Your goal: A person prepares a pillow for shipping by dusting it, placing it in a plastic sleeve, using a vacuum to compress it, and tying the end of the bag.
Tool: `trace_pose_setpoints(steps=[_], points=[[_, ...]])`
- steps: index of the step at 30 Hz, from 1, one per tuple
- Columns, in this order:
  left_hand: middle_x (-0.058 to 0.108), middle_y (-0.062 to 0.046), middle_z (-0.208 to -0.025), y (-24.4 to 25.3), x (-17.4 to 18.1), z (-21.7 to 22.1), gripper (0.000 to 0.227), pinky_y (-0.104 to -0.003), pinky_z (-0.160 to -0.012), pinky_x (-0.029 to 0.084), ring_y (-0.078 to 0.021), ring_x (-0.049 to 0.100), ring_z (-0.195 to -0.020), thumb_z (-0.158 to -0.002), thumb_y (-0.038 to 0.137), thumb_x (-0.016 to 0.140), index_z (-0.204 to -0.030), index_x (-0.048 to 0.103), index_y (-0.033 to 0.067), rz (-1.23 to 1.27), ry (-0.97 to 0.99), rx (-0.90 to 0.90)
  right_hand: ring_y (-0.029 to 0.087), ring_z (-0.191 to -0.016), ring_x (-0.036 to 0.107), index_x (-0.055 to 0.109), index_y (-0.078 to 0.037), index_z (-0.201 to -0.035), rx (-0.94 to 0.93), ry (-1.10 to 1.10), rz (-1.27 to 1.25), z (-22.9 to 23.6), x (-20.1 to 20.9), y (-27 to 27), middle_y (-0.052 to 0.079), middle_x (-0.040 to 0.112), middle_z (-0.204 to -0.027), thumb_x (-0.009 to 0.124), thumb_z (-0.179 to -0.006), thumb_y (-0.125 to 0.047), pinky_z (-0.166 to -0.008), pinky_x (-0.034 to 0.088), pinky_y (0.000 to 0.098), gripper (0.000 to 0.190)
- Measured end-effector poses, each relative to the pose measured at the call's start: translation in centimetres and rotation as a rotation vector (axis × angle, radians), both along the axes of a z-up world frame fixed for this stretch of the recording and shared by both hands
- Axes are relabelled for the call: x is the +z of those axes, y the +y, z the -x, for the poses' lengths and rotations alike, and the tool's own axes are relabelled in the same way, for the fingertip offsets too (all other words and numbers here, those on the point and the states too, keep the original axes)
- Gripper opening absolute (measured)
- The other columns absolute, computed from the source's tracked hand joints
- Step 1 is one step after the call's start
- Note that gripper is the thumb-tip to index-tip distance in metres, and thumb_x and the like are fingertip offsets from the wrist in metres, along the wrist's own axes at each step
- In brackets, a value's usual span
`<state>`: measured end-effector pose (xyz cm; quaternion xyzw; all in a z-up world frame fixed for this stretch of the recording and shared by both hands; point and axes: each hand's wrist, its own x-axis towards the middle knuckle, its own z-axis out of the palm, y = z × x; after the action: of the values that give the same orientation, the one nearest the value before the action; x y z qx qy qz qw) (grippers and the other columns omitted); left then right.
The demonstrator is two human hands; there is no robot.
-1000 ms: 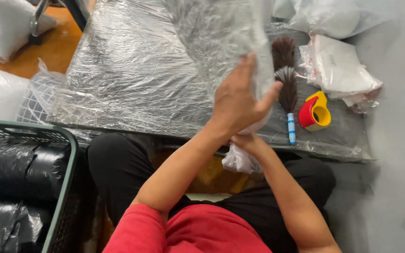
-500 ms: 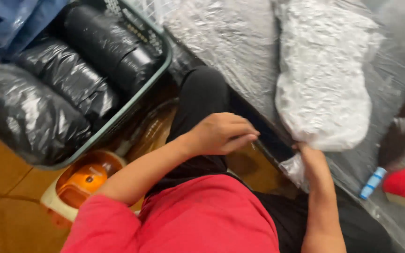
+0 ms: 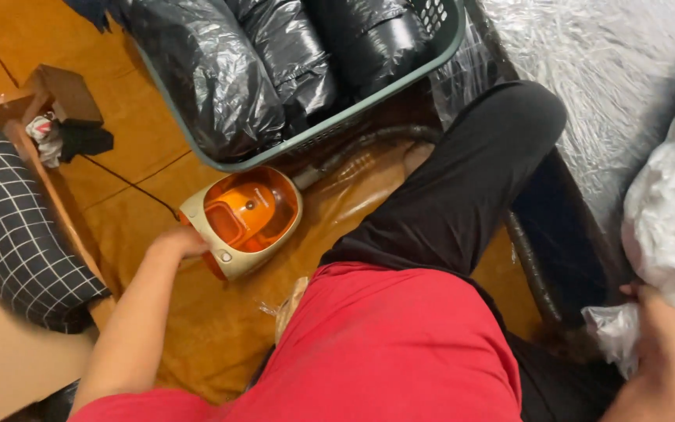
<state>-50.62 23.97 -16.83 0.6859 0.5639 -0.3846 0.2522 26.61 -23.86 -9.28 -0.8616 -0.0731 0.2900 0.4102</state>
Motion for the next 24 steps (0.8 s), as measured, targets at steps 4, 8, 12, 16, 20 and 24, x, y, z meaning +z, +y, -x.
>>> trace_pose_setpoints(steps=[4, 8, 12, 16, 20, 24], points=[[0.07, -0.014, -0.128, -4.8, 1.9, 0.3, 0.082, -0.042, -0.061, 0.062, -0.0334, 0.069, -0.073, -0.081, 0.059, 0.07, -0.146, 0.051, 0.0137, 0.259, -0.111, 0.405, 0.024, -0.082, 0.054, 0.062, -0.012, -0.127, -0.048, 0.04, 0.041, 0.3, 0.5, 0.2, 0.007, 0.061, -0.108, 0.059, -0.101, -0.021, -0.069, 0.045, 0.0373, 0.028], [0.07, -0.009, -0.122, -7.3, -4.2, 2.7, 0.064, -0.041, -0.077, 0.057, -0.0307, 0.067, -0.092, -0.086, 0.057, 0.066, -0.134, 0.058, 0.015, 0.084, -0.111, 0.295, 0.021, -0.085, 0.054, 0.063, -0.01, -0.129, -0.07, 0.023, -0.004, 0.7, 0.2, 0.3, 0.005, 0.062, -0.11, 0.059, -0.1, -0.018, -0.073, 0.045, 0.0347, 0.03], [0.076, -0.008, -0.091, -7.5, -5.5, 4.4, 0.066, -0.038, -0.075, 0.055, -0.0294, 0.071, -0.082, -0.086, 0.072, 0.054, -0.099, 0.069, 0.0088, -0.119, -0.119, 0.103, 0.019, -0.085, 0.056, 0.063, -0.008, -0.125, -0.088, 0.008, -0.08, 0.1, -1.1, -0.1, 0.006, 0.063, -0.103, 0.058, -0.103, -0.019, -0.075, 0.045, 0.0335, 0.025], [0.065, -0.005, -0.071, -7.1, -4.4, 4.6, 0.057, -0.032, -0.063, 0.05, -0.0211, 0.059, -0.062, -0.084, 0.064, 0.065, -0.083, 0.065, 0.0073, -0.113, -0.226, 0.168, 0.017, -0.088, 0.06, 0.064, -0.007, -0.122, -0.154, 0.02, -0.131, 0.8, -1.6, -0.1, 0.005, 0.065, -0.102, 0.056, -0.104, -0.019, -0.078, 0.046, 0.0304, 0.023], [0.066, -0.006, -0.07, -7.2, -2.7, 2.9, 0.068, -0.03, -0.068, 0.052, -0.0211, 0.063, -0.065, -0.084, 0.073, 0.053, -0.079, 0.063, 0.006, -0.084, -0.132, 0.25, 0.021, -0.088, 0.058, 0.071, -0.003, -0.098, -0.146, -0.07, -0.013, 2.6, 0.4, 1.0, 0.009, 0.066, -0.096, 0.063, -0.093, -0.021, -0.086, 0.045, 0.0315, 0.02], [0.069, -0.009, -0.07, -6.8, -2.9, 3.0, 0.073, -0.027, -0.071, 0.053, -0.0206, 0.067, -0.066, -0.082, 0.072, 0.054, -0.083, 0.068, 0.0007, -0.06, -0.122, 0.297, 0.023, -0.093, 0.061, 0.075, 0.0, -0.098, -0.168, -0.04, 0.086, 4.5, 3.4, 3.0, 0.011, 0.071, -0.098, 0.063, -0.091, -0.022, -0.088, 0.045, 0.0307, 0.026]])
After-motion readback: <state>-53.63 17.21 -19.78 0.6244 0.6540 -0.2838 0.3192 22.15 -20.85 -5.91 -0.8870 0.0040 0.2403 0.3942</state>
